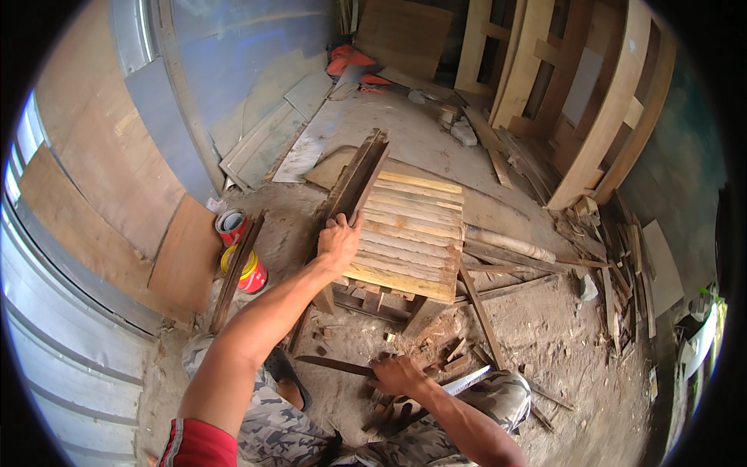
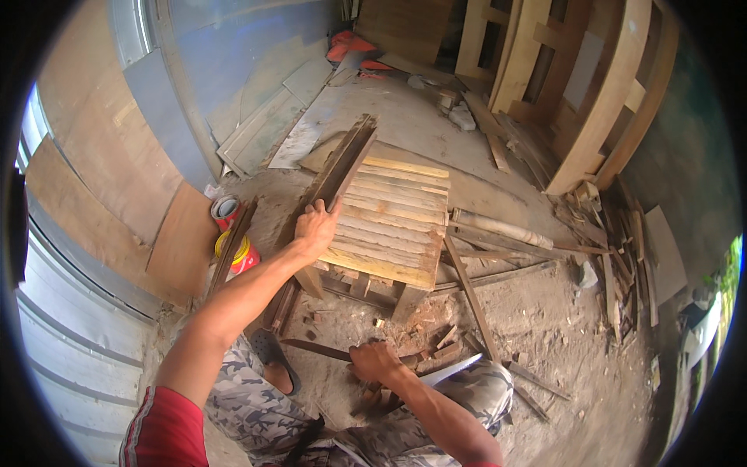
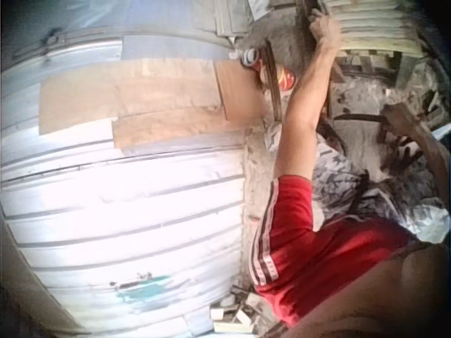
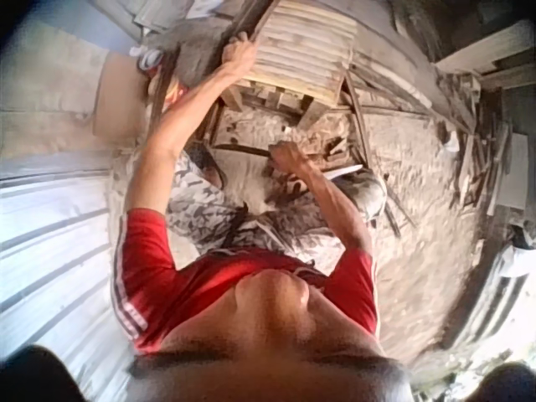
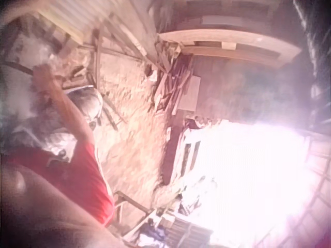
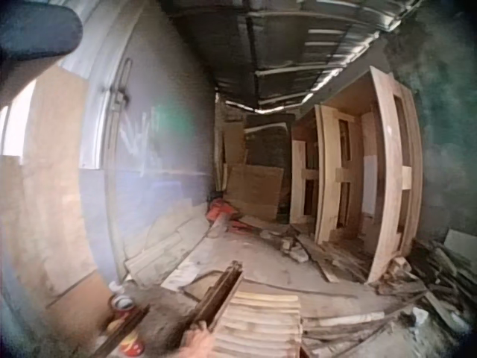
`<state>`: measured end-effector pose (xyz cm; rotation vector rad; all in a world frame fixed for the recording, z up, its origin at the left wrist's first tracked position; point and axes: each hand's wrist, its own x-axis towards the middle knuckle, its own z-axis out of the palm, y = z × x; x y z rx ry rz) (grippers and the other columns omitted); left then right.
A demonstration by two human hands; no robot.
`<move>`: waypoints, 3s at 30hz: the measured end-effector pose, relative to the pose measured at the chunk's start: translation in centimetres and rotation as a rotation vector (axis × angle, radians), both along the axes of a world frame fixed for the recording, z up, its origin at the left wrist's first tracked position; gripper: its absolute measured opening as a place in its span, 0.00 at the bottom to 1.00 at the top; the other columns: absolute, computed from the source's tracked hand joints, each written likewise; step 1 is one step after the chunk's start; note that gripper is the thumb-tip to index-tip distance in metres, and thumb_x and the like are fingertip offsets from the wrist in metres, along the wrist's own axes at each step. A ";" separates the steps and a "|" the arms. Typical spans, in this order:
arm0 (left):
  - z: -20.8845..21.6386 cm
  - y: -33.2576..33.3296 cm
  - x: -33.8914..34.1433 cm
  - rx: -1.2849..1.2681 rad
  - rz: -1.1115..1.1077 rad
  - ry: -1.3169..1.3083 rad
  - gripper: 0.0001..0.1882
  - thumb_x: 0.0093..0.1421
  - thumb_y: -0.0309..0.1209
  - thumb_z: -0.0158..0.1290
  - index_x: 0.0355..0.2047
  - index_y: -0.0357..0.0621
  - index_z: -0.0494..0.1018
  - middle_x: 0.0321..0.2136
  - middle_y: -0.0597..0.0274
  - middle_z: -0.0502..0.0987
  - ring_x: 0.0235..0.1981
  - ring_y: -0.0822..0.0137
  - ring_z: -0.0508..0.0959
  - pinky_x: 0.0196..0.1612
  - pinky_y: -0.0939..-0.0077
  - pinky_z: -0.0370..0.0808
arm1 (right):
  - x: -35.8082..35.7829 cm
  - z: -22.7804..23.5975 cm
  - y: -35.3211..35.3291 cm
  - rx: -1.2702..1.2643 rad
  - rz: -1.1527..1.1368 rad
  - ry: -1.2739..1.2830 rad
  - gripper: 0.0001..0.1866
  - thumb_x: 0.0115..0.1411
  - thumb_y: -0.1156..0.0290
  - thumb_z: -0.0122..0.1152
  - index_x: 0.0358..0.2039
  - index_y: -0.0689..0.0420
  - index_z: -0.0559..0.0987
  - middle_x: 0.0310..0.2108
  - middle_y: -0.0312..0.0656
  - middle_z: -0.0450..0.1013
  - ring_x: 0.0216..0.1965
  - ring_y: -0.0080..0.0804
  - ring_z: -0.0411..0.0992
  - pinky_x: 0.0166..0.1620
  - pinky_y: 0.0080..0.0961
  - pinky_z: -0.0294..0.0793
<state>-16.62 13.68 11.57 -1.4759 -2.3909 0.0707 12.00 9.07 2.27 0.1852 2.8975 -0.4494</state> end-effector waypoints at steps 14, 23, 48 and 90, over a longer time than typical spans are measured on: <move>4.5 -0.6 -2.0 0.048 0.136 -0.544 0.23 0.67 0.30 0.44 0.62 0.39 0.64 0.46 0.37 0.77 0.46 0.43 0.80 0.50 0.51 0.78 | 0.4 0.5 -0.3 -0.018 -0.047 -0.109 0.18 0.60 0.53 0.61 0.36 0.57 0.81 0.32 0.48 0.80 0.37 0.47 0.81 0.40 0.45 0.79; 3.0 -4.7 -6.7 0.315 0.122 -0.626 0.28 0.67 0.42 0.45 0.65 0.45 0.61 0.47 0.41 0.78 0.47 0.43 0.78 0.52 0.51 0.75 | -0.5 0.0 -0.6 -0.062 -0.041 -0.142 0.17 0.59 0.55 0.62 0.39 0.56 0.82 0.37 0.49 0.81 0.41 0.48 0.80 0.44 0.52 0.77; -10.5 -20.4 -16.3 0.250 0.502 -0.611 0.26 0.67 0.44 0.45 0.61 0.44 0.64 0.51 0.37 0.74 0.47 0.41 0.78 0.50 0.49 0.75 | -3.5 -0.7 -0.1 -0.038 0.049 -0.391 0.24 0.60 0.49 0.58 0.45 0.57 0.78 0.35 0.51 0.80 0.41 0.49 0.80 0.45 0.45 0.78; -19.7 -37.7 -24.4 0.312 0.880 -1.235 0.44 0.61 0.64 0.47 0.63 0.38 0.65 0.61 0.41 0.69 0.65 0.48 0.66 0.65 0.61 0.64 | -1.2 -4.7 -0.2 -0.014 -0.022 -0.436 0.25 0.58 0.45 0.62 0.40 0.57 0.80 0.30 0.54 0.79 0.37 0.57 0.78 0.42 0.51 0.76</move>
